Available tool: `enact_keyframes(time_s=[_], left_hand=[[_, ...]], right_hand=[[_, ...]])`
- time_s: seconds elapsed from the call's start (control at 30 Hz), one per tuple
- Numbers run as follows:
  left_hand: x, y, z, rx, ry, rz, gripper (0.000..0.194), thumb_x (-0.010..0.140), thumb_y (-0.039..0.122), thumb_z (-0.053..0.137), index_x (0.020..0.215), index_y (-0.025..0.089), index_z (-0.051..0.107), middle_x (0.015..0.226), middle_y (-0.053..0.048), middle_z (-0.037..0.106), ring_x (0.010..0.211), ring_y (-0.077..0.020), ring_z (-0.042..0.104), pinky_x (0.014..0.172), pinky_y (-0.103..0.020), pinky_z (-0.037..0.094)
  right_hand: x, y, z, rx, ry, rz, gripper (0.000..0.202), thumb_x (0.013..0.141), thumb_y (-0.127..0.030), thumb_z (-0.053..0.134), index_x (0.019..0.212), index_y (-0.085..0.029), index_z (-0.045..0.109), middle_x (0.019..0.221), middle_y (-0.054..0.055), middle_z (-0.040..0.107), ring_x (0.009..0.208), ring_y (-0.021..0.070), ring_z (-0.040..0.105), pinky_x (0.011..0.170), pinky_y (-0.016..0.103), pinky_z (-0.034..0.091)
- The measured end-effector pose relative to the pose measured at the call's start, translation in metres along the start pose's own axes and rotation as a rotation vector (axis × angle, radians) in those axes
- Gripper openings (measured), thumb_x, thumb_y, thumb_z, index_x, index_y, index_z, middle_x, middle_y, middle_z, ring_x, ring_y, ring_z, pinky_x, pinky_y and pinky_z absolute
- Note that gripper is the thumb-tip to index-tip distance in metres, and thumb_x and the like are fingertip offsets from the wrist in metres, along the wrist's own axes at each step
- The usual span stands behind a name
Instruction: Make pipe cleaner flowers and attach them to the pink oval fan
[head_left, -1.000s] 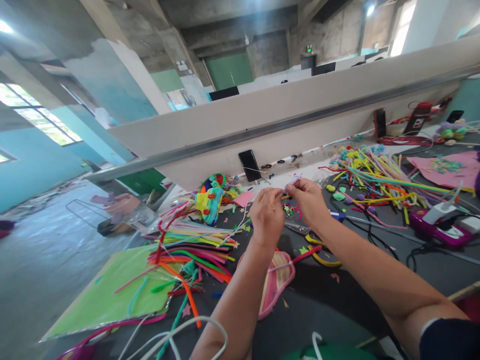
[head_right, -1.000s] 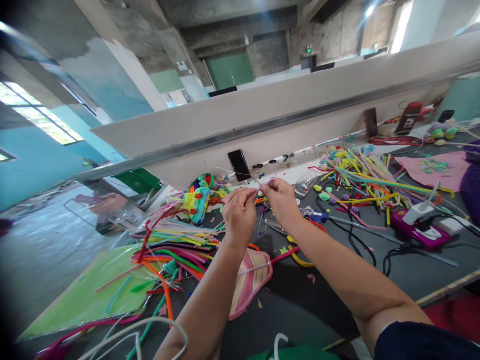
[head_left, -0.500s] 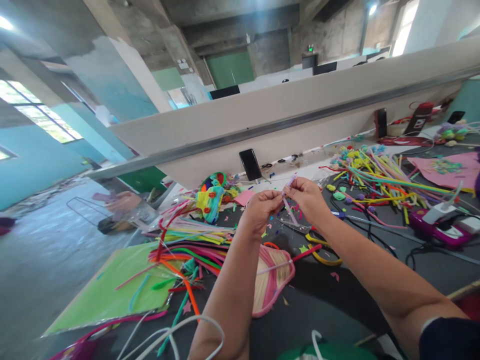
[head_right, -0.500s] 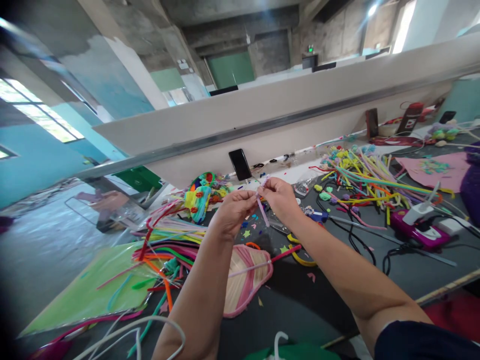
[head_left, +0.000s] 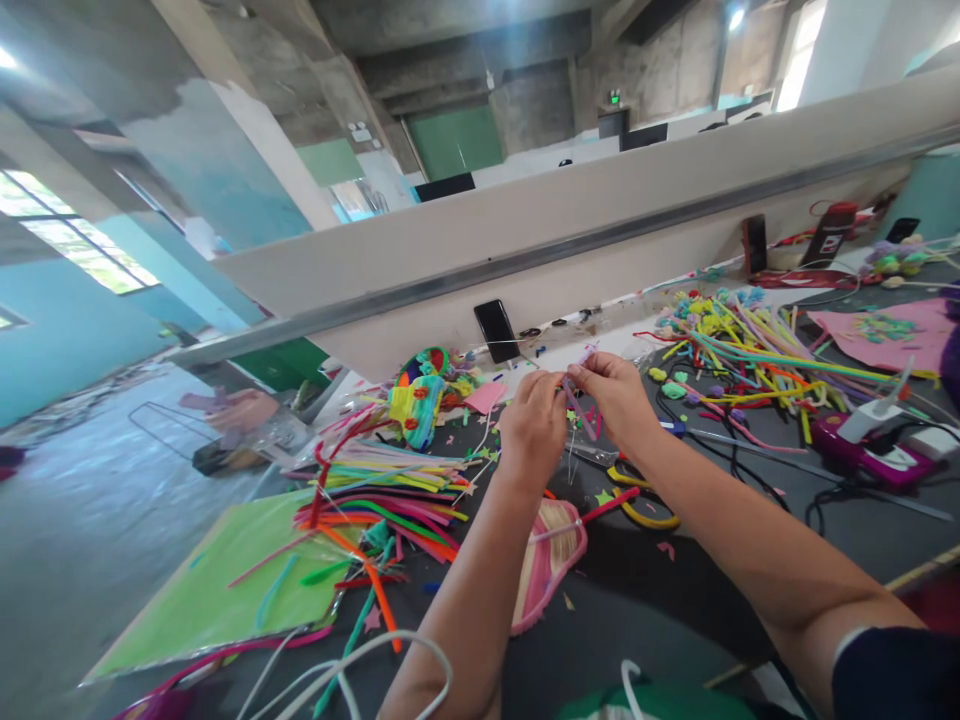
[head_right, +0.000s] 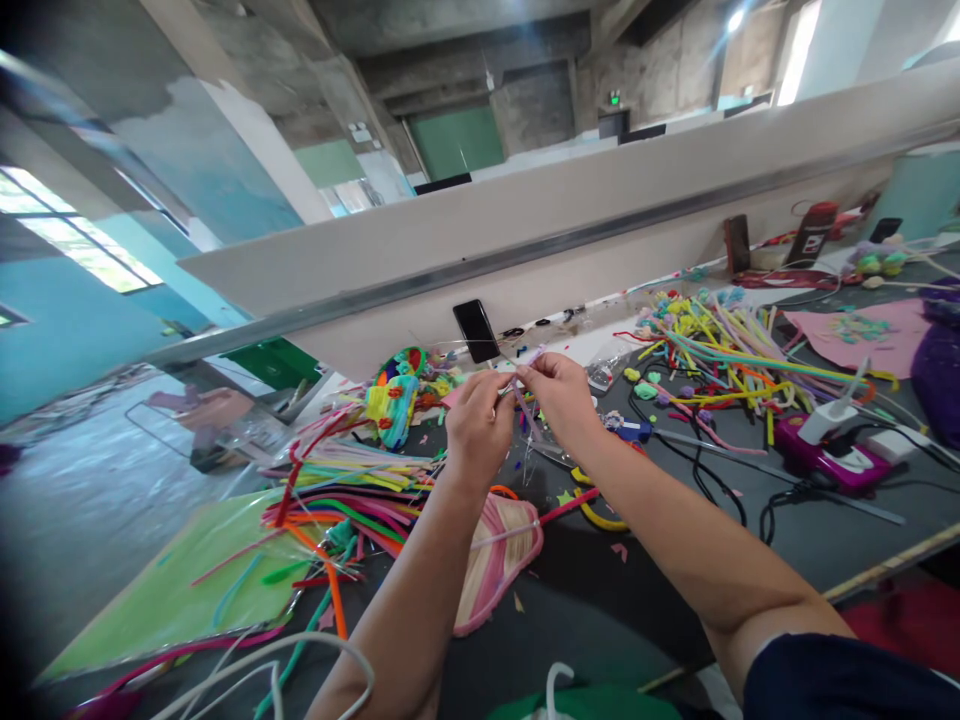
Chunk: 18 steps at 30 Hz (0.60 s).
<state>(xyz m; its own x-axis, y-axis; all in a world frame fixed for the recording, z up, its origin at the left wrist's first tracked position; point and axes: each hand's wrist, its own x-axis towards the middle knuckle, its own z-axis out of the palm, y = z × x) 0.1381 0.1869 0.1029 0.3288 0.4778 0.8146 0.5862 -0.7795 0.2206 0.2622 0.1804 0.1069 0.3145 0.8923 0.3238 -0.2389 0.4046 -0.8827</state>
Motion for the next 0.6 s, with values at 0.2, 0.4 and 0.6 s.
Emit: enact_keyframes(time_s=[0.2,0.4,0.6], left_hand=[[0.001,0.006,0.004,-0.122,0.114,-0.096,0.016,0.088,0.021,0.050,0.089,0.016,0.065,0.089,-0.007,0.067,0.090,-0.0162,0.060,0.086,-0.031,0.046],[0.009,0.006,0.001,-0.554,-0.001,-0.669,0.020,0.078,0.032,0.062,0.071,0.013,0.062,0.054,0.002,0.052,0.051,-0.0091,0.045,0.052,-0.022,0.035],[0.015,-0.005,-0.012,-0.917,-0.283,-0.843,0.026,0.073,0.036,0.065,0.063,0.014,0.056,0.048,0.004,0.045,0.043,-0.0069,0.037,0.044,-0.021,0.028]], right_hand=[[0.001,0.003,-0.001,0.013,0.010,-0.015,0.020,0.065,-0.032,0.068,0.060,-0.017,0.055,0.057,-0.005,0.049,0.056,0.0097,0.040,0.058,0.026,0.032],[-0.001,0.005,0.001,-0.044,-0.020,-0.012,0.018,0.066,-0.029,0.066,0.061,-0.018,0.053,0.057,-0.005,0.048,0.058,0.0103,0.040,0.059,0.026,0.033],[-0.003,0.007,0.001,-0.051,-0.112,-0.050,0.016,0.068,-0.030,0.066,0.064,-0.018,0.056,0.062,-0.003,0.051,0.062,0.0117,0.044,0.063,0.026,0.036]])
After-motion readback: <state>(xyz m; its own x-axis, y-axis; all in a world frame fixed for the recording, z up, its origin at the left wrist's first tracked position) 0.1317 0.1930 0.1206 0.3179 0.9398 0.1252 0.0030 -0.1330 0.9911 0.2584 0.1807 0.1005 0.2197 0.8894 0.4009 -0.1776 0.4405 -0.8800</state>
